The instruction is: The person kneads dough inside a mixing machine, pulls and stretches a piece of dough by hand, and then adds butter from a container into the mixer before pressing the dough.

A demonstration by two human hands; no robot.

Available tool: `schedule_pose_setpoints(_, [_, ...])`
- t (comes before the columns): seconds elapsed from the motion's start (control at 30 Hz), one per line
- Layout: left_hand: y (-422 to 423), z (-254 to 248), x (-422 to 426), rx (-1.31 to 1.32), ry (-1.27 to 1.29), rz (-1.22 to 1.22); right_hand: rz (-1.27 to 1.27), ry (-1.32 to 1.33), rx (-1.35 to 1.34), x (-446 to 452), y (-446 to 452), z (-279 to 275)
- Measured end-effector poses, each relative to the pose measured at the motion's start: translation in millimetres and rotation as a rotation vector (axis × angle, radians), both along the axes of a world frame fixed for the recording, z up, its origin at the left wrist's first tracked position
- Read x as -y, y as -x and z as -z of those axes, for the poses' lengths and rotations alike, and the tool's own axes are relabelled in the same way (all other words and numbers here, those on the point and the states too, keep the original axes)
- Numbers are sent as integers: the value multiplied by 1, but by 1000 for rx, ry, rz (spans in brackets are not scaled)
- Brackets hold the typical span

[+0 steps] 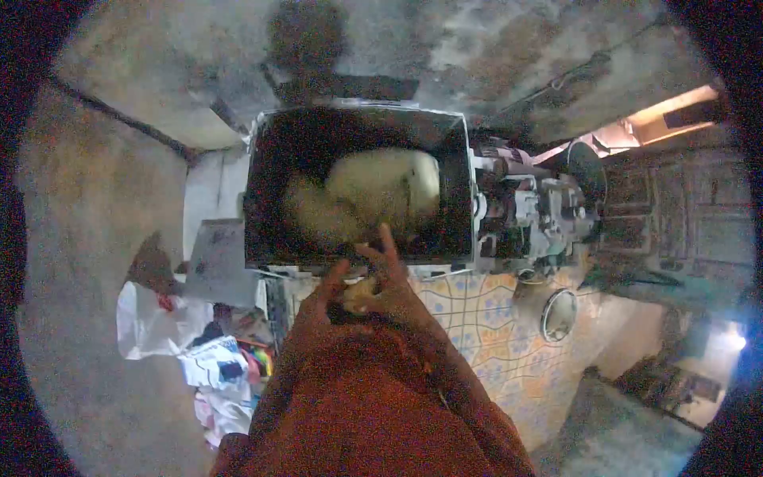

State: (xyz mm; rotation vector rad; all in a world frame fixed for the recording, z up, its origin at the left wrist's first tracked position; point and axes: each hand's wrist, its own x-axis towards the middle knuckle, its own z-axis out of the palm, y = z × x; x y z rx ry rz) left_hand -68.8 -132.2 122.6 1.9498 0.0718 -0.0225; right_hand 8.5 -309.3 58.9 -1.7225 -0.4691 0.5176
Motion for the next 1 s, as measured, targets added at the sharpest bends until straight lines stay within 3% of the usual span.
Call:
schedule_pose_setpoints(0.03, [4,3,-1,-119,-7,136,-36,-124,-25,-9,6,1])
schedule_pose_setpoints(0.1, [11,14,-10,-127,48,153,-37,-16,-44,-17,18,-10])
schedule_pose_setpoints(0.17, [20,34,-19,-132,112,173,-35,-199,-183,-20,26,-4])
schedule_pose_setpoints(0.23, [34,55,-26,-130,206,71,3,-199,-305,-19,35,-34])
schedule_pose_setpoints(0.33, [34,38,-26,-209,208,-29,80,-198,-520,-1,49,-50])
schedule_pose_setpoints(0.37, [35,40,-24,-209,210,-16,199,-372,-507,5,58,-48])
schedule_pose_setpoints(0.43, [36,49,-22,-36,594,-195,442,-687,-488,16,75,-42])
schedule_pose_setpoints(0.5, [35,59,-37,-42,581,-219,548,254,82,34,85,-31])
schedule_pose_setpoints(0.53, [33,62,-45,-41,563,-248,595,366,262,44,90,-31])
schedule_pose_setpoints(0.57, [28,53,-49,-50,565,-232,677,153,225,55,99,-24])
schedule_pose_setpoints(0.63, [20,26,-56,-309,814,-151,725,49,13,60,113,-32])
schedule_pose_setpoints(0.7, [23,13,-49,-330,756,-59,580,240,228,37,118,-61])
schedule_pose_setpoints(0.77, [26,-23,-32,-389,699,136,479,243,285,20,116,-67])
schedule_pose_setpoints(0.83, [33,0,-18,-282,613,207,177,334,463,9,113,-74])
schedule_pose_setpoints(0.9, [38,8,-16,-169,525,259,173,317,493,11,120,-61])
schedule_pose_setpoints(1.0, [51,11,-23,-434,973,287,214,194,461,18,134,-39])
